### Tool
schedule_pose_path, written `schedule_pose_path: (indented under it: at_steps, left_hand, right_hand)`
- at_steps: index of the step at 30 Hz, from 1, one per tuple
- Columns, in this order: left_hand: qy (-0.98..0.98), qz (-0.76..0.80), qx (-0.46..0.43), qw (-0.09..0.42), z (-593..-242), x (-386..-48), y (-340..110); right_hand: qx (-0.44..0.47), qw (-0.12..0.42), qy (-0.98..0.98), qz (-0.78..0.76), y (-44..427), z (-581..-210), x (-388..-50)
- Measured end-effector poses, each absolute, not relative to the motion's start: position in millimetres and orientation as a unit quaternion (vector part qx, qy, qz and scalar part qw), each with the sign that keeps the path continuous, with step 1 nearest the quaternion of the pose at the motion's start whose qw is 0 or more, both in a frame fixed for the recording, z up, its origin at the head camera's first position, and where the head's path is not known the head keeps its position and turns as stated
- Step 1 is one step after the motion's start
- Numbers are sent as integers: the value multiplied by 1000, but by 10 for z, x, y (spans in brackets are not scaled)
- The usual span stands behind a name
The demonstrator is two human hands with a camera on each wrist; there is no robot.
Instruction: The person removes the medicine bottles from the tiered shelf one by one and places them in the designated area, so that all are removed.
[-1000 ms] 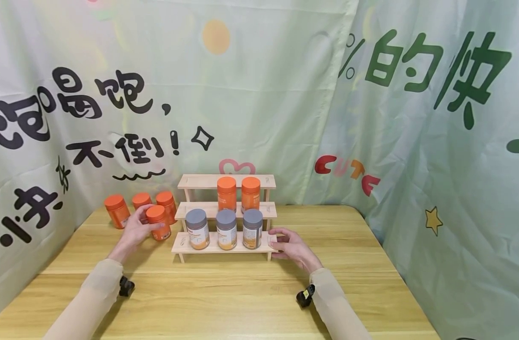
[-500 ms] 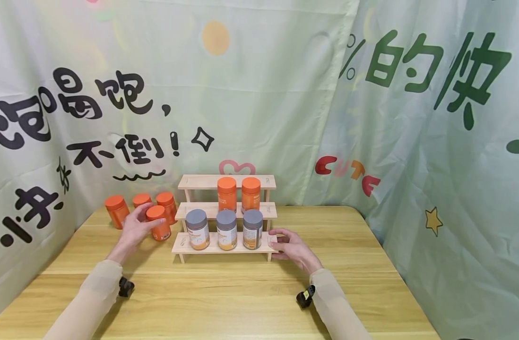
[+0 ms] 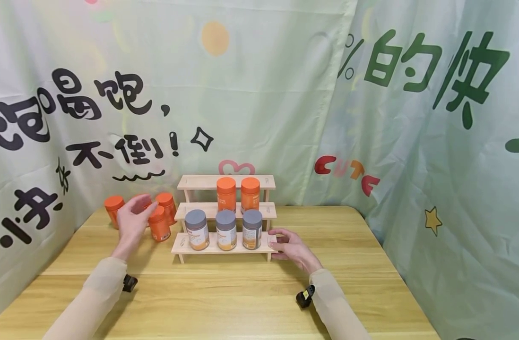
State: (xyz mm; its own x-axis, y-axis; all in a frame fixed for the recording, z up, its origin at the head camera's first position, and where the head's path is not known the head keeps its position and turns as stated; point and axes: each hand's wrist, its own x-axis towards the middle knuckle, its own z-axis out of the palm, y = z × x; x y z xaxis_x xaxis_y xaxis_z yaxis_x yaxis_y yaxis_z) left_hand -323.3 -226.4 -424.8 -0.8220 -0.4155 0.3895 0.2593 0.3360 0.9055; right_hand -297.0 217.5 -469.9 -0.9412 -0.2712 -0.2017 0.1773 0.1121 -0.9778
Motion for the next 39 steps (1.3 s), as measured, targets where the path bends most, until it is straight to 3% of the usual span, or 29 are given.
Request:
schedule_pose_path:
  at_steps: [4,8,12,22,39]
  left_hand:
    - [-753,-571,32,324,-4125,-3242,-2131]
    - [-750,-586,19,306,-4022,-3268,-2010]
    - [-738,-618,22,270,-3939,-3281,-1899]
    - [-672,-730,14,123,-3774,-3305,-1575]
    - [-740,-666,-89,14,-3510,-3381,-1211]
  right_hand:
    - [-31,170,727,-665,2176,-4702,-2985]
    - [-36,169,727,-665,2179,-4708,-2983]
    - [-39,168,724,-668,2177,-4725,-2967]
    - [-27,168,719,-674,2183,-4740,-2969]
    - [-33,171,721,-670,2174,-4690,-2962]
